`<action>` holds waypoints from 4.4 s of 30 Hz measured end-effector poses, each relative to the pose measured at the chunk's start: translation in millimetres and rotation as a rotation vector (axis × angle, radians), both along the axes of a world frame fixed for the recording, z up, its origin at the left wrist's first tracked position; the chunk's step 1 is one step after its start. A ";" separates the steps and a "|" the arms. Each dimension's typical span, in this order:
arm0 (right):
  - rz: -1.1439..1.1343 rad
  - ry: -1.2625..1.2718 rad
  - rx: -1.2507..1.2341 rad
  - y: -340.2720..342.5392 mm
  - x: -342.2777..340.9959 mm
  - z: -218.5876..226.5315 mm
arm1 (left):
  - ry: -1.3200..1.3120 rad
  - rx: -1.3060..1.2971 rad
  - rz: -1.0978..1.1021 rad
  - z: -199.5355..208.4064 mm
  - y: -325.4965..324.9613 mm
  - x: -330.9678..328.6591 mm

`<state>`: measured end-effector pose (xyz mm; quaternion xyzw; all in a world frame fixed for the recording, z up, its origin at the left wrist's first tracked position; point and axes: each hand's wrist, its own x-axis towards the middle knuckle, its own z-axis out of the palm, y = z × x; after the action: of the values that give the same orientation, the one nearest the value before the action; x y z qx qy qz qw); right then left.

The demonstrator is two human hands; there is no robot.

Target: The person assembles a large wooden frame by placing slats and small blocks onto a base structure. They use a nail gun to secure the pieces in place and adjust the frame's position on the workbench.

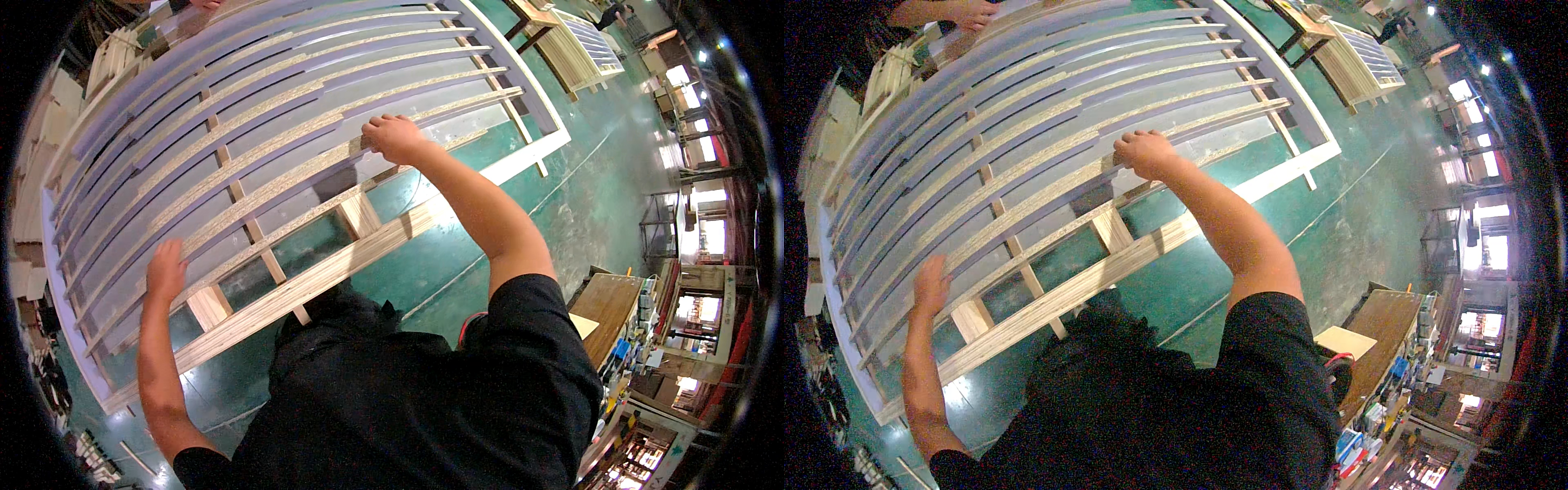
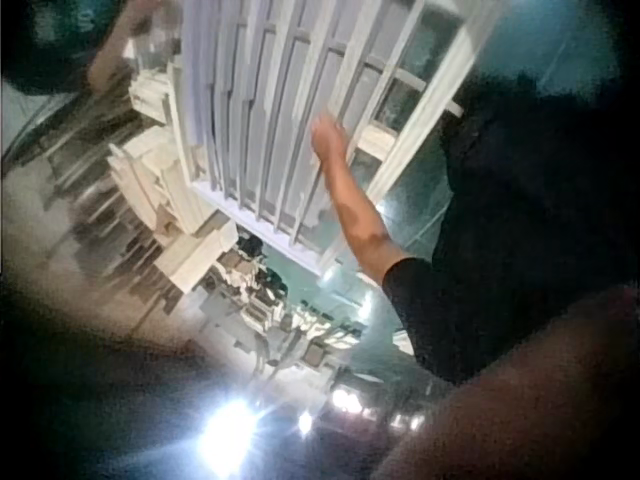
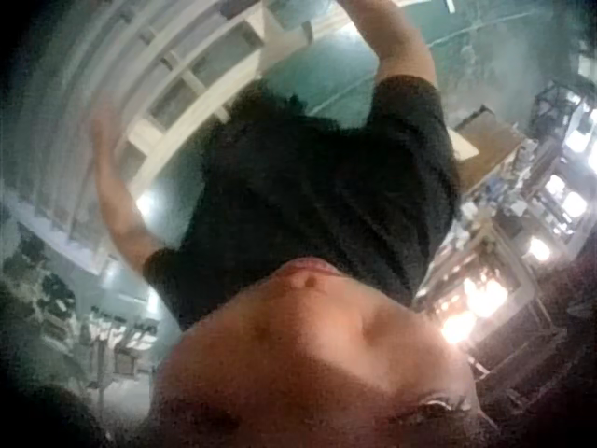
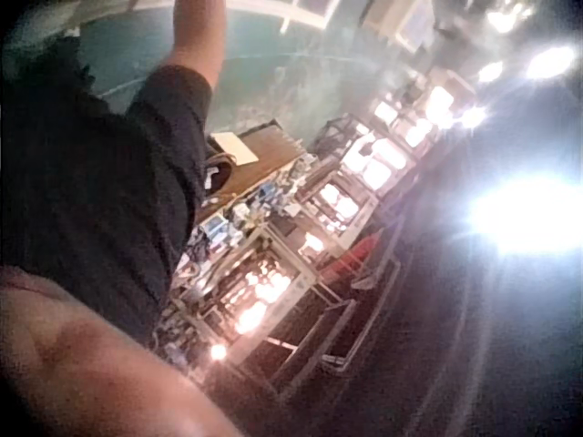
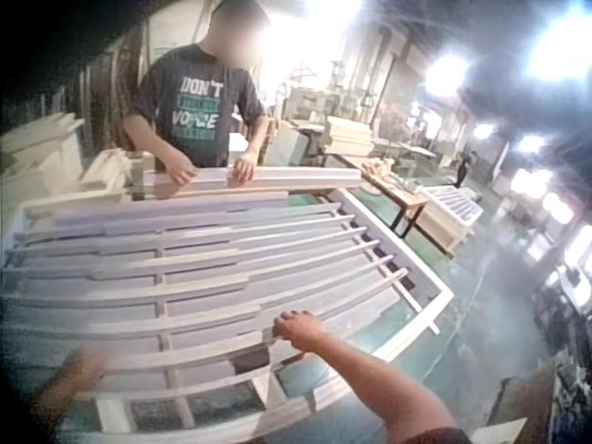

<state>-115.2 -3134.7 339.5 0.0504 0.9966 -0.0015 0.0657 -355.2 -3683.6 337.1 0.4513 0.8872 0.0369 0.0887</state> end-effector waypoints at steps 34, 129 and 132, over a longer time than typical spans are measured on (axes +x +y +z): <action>-0.222 -0.012 0.036 154.6 53.1 -16.2 | -0.061 -0.107 0.007 -10.1 13.9 -12.0; -0.576 0.380 -0.343 4.1 -66.2 -15.6 | -0.040 -0.105 0.026 -1.7 71.2 -89.3; -0.538 0.315 -0.428 -36.6 -80.8 -6.5 | 0.020 -0.037 0.041 -25.9 61.6 -94.5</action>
<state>-196.0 -3171.3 333.0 0.2947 0.9226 -0.2348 -0.0822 -449.8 -3622.0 311.2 0.4315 0.8977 0.0176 0.0874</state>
